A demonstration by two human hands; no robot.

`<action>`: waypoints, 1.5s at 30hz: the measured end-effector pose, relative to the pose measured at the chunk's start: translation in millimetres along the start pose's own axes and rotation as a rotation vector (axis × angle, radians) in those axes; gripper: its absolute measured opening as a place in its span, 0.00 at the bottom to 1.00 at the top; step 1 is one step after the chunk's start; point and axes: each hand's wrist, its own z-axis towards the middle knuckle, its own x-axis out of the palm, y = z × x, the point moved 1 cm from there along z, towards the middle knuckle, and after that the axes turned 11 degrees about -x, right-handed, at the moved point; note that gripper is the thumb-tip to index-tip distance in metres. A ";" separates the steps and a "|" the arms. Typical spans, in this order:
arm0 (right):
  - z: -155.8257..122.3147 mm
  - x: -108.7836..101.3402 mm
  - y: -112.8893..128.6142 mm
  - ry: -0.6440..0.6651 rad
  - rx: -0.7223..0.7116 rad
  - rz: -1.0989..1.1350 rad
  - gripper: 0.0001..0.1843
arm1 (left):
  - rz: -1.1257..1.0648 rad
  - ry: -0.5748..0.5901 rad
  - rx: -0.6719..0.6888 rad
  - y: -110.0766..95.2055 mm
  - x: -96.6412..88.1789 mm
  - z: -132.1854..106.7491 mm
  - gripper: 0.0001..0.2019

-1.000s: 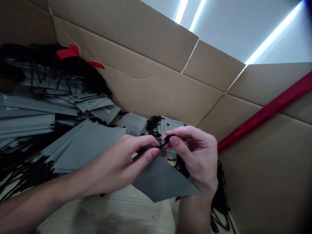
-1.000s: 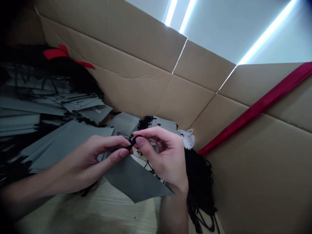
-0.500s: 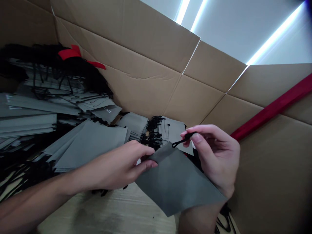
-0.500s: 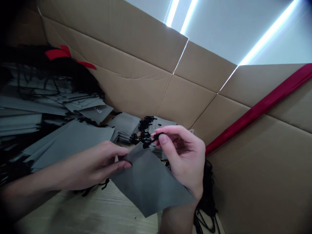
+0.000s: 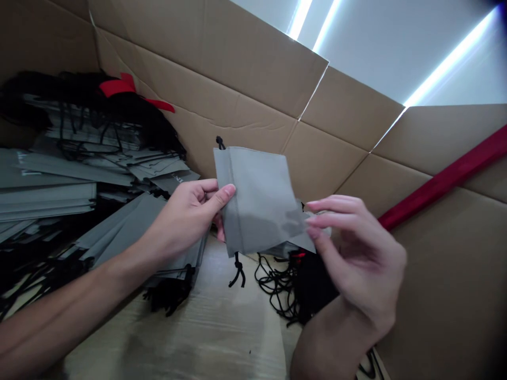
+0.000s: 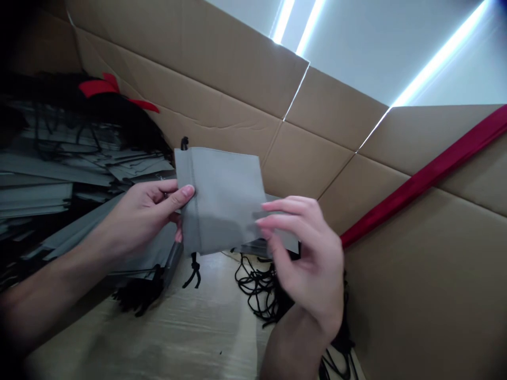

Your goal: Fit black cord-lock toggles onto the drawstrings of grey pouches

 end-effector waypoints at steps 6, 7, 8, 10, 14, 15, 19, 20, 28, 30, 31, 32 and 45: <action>4.6 31.4 20.9 0.401 -0.179 0.004 0.14 | -0.257 0.074 -0.035 2.1 1.9 4.9 0.21; 5.8 35.8 21.0 0.381 -0.195 0.023 0.12 | -0.267 0.097 -0.049 1.2 3.2 4.6 0.21; 7.0 38.9 20.9 0.358 -0.203 0.053 0.11 | -0.261 0.117 -0.064 0.1 4.4 3.7 0.22; 8.2 40.0 21.3 0.301 -0.178 0.142 0.10 | -0.184 0.176 -0.098 -1.8 6.8 -0.1 0.26; 3.3 25.6 26.6 0.040 0.036 0.170 0.14 | 0.239 0.165 -0.045 -4.8 9.7 -15.2 0.38; 0.9 21.0 28.6 -0.037 0.087 0.121 0.13 | 0.354 0.099 0.041 -6.1 10.3 -19.8 0.38; -3.8 11.7 36.1 -0.072 0.160 -0.028 0.08 | 0.500 -0.005 0.338 -10.5 16.7 -34.9 0.21; -3.1 12.7 37.2 -0.010 0.168 -0.011 0.07 | 0.442 0.049 0.354 -10.6 19.0 -37.1 0.14; 9.0 31.3 37.9 0.196 0.102 0.129 0.07 | 0.057 0.172 0.377 -3.5 26.6 -40.9 0.06; 9.4 32.3 37.3 0.196 0.091 0.133 0.08 | 0.051 0.158 0.393 -2.4 26.2 -41.1 0.06; 9.2 32.3 37.0 0.193 0.091 0.138 0.08 | 0.043 0.148 0.402 -2.1 26.0 -41.3 0.06; 8.9 32.1 36.8 0.189 0.092 0.144 0.08 | 0.038 0.138 0.414 -1.9 26.0 -41.5 0.06; 1.7 39.2 42.8 -0.004 0.089 0.163 0.12 | 0.158 0.007 0.539 -6.6 21.6 -40.3 0.07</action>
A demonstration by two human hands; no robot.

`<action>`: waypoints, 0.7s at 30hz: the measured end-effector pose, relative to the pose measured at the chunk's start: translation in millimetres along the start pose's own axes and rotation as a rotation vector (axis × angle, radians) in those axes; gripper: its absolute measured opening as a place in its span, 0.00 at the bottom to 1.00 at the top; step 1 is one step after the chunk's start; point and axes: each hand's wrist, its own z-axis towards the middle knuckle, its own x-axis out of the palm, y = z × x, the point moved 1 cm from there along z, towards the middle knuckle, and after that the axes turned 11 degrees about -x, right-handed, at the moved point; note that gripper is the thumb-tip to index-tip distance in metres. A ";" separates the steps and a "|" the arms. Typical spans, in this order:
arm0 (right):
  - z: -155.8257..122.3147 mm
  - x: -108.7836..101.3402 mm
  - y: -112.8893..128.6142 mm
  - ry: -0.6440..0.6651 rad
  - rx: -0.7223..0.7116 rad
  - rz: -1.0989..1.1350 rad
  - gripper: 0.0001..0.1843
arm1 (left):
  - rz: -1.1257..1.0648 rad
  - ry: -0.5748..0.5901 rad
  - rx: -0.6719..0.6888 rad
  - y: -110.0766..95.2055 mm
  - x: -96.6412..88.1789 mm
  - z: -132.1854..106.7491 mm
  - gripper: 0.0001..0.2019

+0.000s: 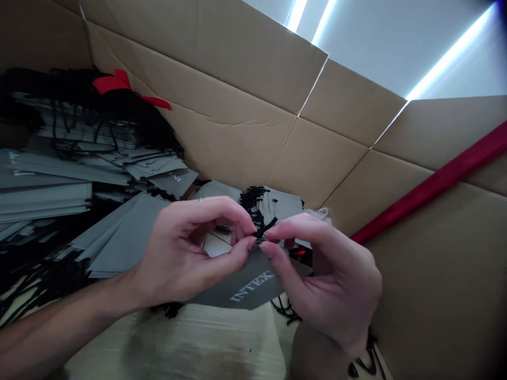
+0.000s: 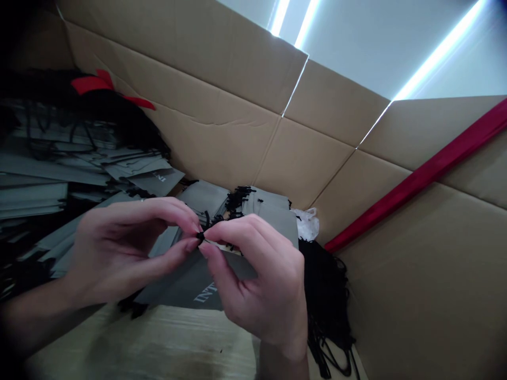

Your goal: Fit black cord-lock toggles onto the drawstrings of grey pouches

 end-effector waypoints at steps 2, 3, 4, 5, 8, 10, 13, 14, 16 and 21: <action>0.4 2.0 0.5 0.006 -0.031 -0.008 0.14 | 0.061 -0.013 0.034 -0.5 -2.0 -1.3 0.08; 1.0 2.9 0.2 0.023 -0.045 -0.026 0.14 | 0.097 -0.017 0.055 -0.9 -2.6 -2.1 0.09; 1.7 3.6 -0.2 0.043 -0.059 -0.043 0.14 | 0.139 -0.022 0.077 -1.3 -3.1 -2.9 0.09; 2.4 4.3 -1.0 0.060 -0.068 -0.054 0.14 | 0.181 -0.030 0.103 -1.9 -3.3 -3.5 0.10; 3.0 5.1 -4.2 0.059 -0.059 -0.057 0.13 | 0.262 -0.044 0.170 -4.1 -3.7 -3.4 0.09; 2.1 4.9 -5.8 0.031 -0.044 -0.052 0.13 | 0.265 -0.030 0.196 -5.6 -4.6 -2.3 0.09; 0.7 4.3 -6.9 0.019 -0.031 -0.026 0.13 | 0.280 -0.004 0.215 -7.2 -7.9 -0.7 0.08; 0.5 4.1 -7.1 0.023 -0.028 -0.022 0.13 | 0.297 -0.001 0.223 -7.5 -9.3 -0.5 0.07; 0.7 3.7 -7.1 0.035 -0.027 -0.029 0.12 | 0.340 -0.001 0.249 -8.1 -12.1 -0.8 0.07; 1.7 3.5 -7.0 0.054 -0.017 -0.035 0.11 | 0.480 0.009 0.350 -8.3 -14.9 -3.0 0.09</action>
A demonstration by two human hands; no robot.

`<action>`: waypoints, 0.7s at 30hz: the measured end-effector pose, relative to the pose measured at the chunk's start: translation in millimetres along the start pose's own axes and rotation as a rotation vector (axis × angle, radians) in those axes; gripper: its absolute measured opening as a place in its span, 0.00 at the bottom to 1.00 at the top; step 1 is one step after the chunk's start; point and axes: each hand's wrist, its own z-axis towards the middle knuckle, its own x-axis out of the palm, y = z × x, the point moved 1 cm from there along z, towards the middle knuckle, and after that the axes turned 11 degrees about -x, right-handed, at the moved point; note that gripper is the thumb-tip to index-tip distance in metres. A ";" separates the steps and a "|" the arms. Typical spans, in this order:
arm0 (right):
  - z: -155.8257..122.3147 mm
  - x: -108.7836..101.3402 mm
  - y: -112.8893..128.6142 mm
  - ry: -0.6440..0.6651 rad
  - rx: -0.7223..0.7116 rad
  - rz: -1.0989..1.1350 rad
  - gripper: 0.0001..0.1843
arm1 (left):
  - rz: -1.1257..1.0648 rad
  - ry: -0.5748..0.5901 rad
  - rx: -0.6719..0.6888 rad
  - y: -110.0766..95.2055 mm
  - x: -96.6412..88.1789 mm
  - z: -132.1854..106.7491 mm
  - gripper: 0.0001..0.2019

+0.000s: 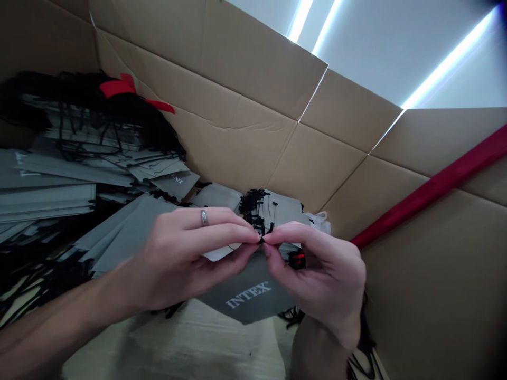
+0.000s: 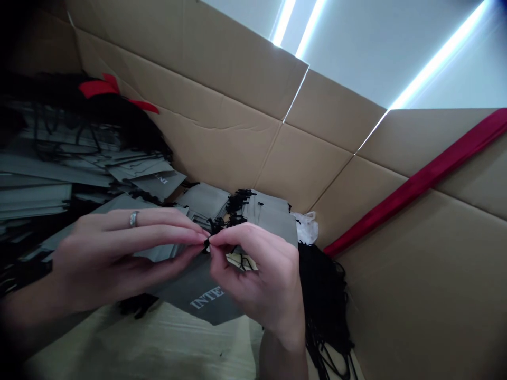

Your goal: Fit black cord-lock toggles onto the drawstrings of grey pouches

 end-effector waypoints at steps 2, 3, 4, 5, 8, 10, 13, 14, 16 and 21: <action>0.4 0.5 0.7 0.011 -0.008 -0.013 0.11 | 0.064 0.007 0.047 0.2 -0.3 -1.1 0.09; 0.7 0.9 1.2 0.016 -0.013 -0.019 0.10 | 0.097 0.008 0.068 0.5 -0.7 -1.8 0.09; 1.2 1.3 1.7 0.021 -0.018 -0.022 0.10 | 0.128 0.010 0.086 0.8 -1.2 -2.4 0.08; 1.7 1.6 2.2 0.023 -0.023 -0.025 0.10 | 0.156 0.011 0.102 1.1 -2.0 -3.1 0.08; 3.2 2.2 2.6 0.021 -0.036 -0.028 0.09 | 0.190 0.006 0.131 1.6 -4.1 -4.8 0.07; 3.3 3.0 1.9 0.025 -0.047 -0.026 0.08 | 0.180 -0.017 0.152 1.1 -4.3 -5.0 0.05; 1.8 5.6 0.3 0.032 -0.054 -0.019 0.09 | 0.177 -0.062 0.157 0.1 -2.2 -3.6 0.02; 1.1 6.9 -0.1 0.032 -0.054 -0.018 0.09 | 0.177 -0.066 0.153 0.0 -1.3 -2.8 0.02; 0.3 9.9 -0.3 0.027 -0.055 -0.022 0.09 | 0.175 -0.077 0.138 0.7 0.1 -1.4 0.03; 1.7 16.9 1.8 0.015 -0.106 -0.084 0.08 | 0.188 -0.079 0.116 5.2 0.9 -0.7 0.05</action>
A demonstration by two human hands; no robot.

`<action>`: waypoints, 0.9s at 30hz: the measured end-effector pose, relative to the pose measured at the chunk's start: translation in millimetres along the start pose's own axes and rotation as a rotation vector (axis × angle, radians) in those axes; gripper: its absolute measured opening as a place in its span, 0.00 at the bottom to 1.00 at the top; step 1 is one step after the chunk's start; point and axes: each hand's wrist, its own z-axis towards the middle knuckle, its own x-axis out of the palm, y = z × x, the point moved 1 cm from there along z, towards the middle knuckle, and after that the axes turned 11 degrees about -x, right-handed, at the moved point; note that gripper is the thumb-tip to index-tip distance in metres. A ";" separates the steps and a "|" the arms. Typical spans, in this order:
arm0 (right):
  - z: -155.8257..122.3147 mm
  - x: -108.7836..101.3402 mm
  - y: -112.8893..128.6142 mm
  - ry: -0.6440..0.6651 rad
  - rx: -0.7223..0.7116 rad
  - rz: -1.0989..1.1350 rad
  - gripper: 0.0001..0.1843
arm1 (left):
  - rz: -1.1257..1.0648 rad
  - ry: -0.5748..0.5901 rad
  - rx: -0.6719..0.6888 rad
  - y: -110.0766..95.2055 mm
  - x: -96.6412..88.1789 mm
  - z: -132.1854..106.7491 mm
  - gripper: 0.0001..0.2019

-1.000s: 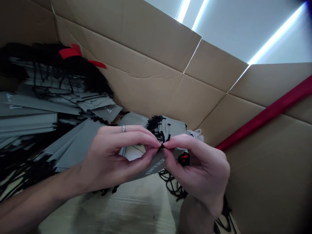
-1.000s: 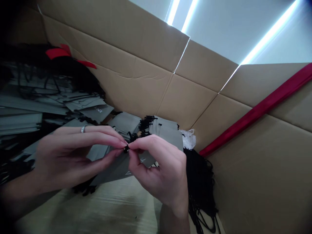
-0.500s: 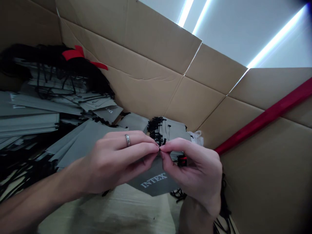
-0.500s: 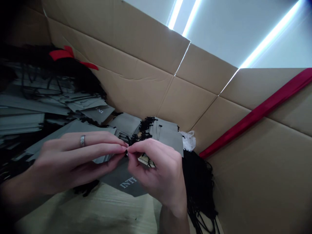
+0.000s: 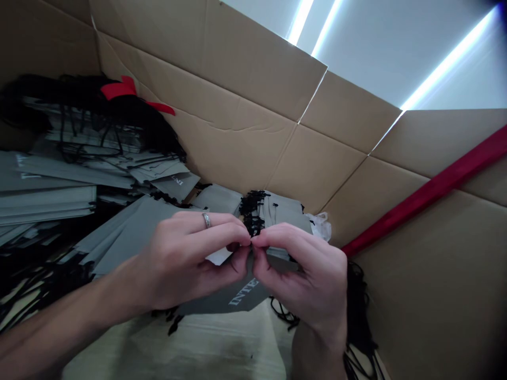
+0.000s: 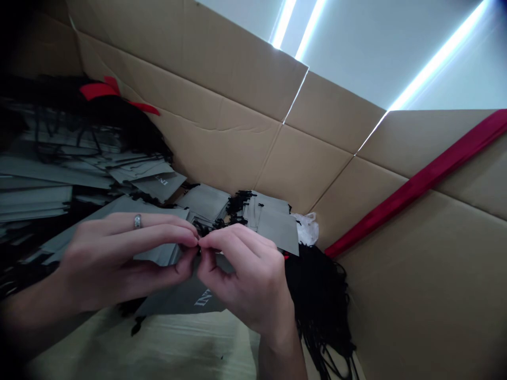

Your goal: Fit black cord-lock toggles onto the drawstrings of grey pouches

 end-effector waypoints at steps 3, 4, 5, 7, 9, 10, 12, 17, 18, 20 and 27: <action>1.2 2.0 0.3 -0.029 -0.020 -0.011 0.09 | -0.017 -0.036 -0.035 0.7 0.6 -1.1 0.07; 1.2 2.4 0.0 -0.041 -0.018 0.000 0.09 | -0.026 -0.049 -0.052 0.3 0.9 -1.3 0.07; 1.0 2.6 -0.5 -0.049 -0.011 0.017 0.09 | -0.039 -0.058 -0.070 -0.3 1.3 -1.4 0.08; 0.0 2.8 -2.0 -0.060 0.013 0.066 0.10 | -0.091 -0.063 -0.102 -1.4 2.1 -0.9 0.08; -1.6 2.8 -4.1 -0.068 0.050 0.146 0.12 | -0.169 -0.048 -0.134 -1.6 2.6 0.4 0.09; -2.3 2.9 -5.3 -0.072 0.072 0.198 0.13 | -0.215 -0.037 -0.148 -1.3 2.6 1.2 0.09; -3.4 3.2 -8.3 -0.079 0.122 0.305 0.15 | -0.304 0.004 -0.187 0.3 2.4 2.7 0.09; -2.0 5.9 -15.8 -0.059 0.240 0.495 0.16 | -0.496 0.130 -0.265 5.0 -0.2 4.1 0.11; -1.4 6.3 -16.7 -0.051 0.255 0.524 0.15 | -0.518 0.142 -0.267 5.5 -0.7 4.3 0.11; -0.3 5.8 -17.0 -0.040 0.264 0.532 0.15 | -0.483 0.133 -0.240 5.8 -1.5 4.6 0.11; -0.2 -8.7 -7.2 0.084 0.111 0.150 0.08 | -0.061 0.039 0.006 4.0 1.8 0.8 0.07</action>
